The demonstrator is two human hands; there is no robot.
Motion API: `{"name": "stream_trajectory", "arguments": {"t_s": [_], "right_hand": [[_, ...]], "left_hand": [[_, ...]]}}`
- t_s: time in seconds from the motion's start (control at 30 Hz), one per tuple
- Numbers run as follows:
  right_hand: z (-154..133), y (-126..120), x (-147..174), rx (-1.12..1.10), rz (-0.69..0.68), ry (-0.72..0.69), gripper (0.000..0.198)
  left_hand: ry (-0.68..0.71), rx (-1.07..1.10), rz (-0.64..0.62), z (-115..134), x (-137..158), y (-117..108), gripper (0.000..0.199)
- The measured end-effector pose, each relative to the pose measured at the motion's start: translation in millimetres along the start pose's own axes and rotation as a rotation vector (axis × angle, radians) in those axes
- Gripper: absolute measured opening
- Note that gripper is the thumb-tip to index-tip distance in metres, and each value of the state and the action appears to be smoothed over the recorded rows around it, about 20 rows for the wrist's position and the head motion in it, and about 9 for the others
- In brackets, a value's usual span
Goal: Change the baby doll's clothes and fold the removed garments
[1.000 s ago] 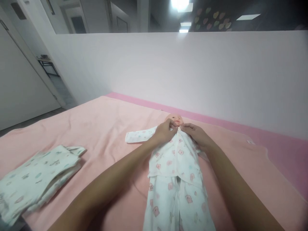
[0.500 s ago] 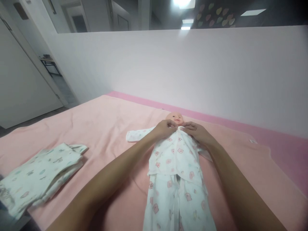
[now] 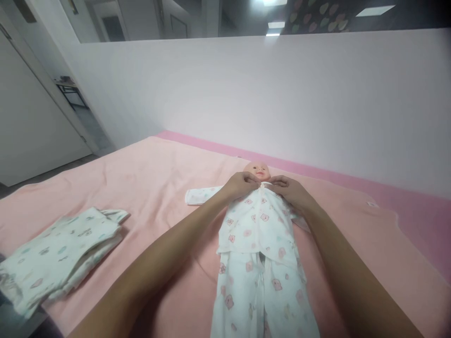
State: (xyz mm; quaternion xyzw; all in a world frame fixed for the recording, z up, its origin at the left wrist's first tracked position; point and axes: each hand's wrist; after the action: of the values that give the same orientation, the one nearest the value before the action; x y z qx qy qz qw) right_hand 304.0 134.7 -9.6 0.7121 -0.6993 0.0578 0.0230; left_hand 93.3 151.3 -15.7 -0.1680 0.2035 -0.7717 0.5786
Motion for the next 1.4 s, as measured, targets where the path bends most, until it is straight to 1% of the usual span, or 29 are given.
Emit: {"name": "stream_trajectory", "arguments": {"t_s": [0.13,0.3,0.4,0.5,0.6,0.63,0.7,0.73,0.8,0.83,0.87,0.9,0.93,0.97,1.03,1.1,1.17,1.23,1.33,1.4], "right_hand": [[1,-1,-3,0.007,0.010,0.011,0.051],[2,-2,-6,-0.040,-0.006,0.052,0.049],[2,-1,-5,-0.018,0.017,0.062,0.047],[3,0,-5,-0.005,0.046,0.050,0.048],[7,2,-6,0.018,0.044,0.006,0.048],[9,3,-6,0.045,0.051,-0.029,0.046],[11,8,-2,0.126,0.116,-0.125,0.043],[12,11,4,0.169,0.171,-0.186,0.041],[13,16,23,0.267,0.287,-0.345,0.038],[13,17,38,0.316,0.319,-0.429,0.036],[14,18,57,0.363,0.314,-0.510,0.034],[16,18,78,0.409,0.284,-0.584,0.032],[18,18,100,0.444,0.221,-0.630,0.030],[22,16,122,0.470,0.139,-0.647,0.030],[33,12,163,0.537,0.008,-0.649,0.036],[47,6,191,0.618,-0.039,-0.650,0.044],[63,1,204,0.665,-0.020,-0.665,0.046],[74,-3,207,0.662,0.039,-0.679,0.040],[85,-9,204,0.649,0.157,-0.702,0.028],[89,-14,201,0.701,0.212,-0.787,0.024]], "left_hand": [[0.008,0.031,0.034,-6,-4,5,0.028],[0.021,0.060,0.042,-8,-5,5,0.027],[0.001,0.047,0.049,-8,-5,6,0.027],[-0.013,0.023,0.096,-8,-5,9,0.027],[-0.045,0.010,0.151,-8,-6,10,0.031],[-0.067,0.009,0.164,-7,-5,10,0.034],[-0.095,0.014,0.193,-6,0,11,0.037],[-0.080,0.011,0.220,-5,5,11,0.036],[0.005,-0.028,0.299,-4,22,12,0.032],[0.061,-0.062,0.339,-4,35,12,0.030],[0.117,-0.098,0.372,-6,51,12,0.029],[0.165,-0.133,0.390,-8,69,11,0.028],[0.211,-0.159,0.381,-12,89,10,0.028],[0.254,-0.178,0.356,-17,110,9,0.028],[0.340,-0.204,0.262,-30,149,7,0.036],[0.358,-0.180,0.188,-43,180,5,0.045],[0.333,-0.136,0.145,-54,201,4,0.048],[0.321,-0.136,0.122,-58,212,2,0.046],[0.316,-0.296,0.150,-56,218,1,0.034],[0.295,-0.444,0.215,-52,220,0,0.021]]}}
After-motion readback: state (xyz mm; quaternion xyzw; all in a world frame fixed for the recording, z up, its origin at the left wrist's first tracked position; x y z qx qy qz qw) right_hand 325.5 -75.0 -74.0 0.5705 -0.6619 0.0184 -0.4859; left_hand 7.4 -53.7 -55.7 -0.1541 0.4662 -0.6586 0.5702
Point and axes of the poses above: each hand's wrist, its own x-axis away from the middle knuckle, its own y-axis out of the palm, z = x × y, and after that the axes turned 13 degrees about -x, right-handed
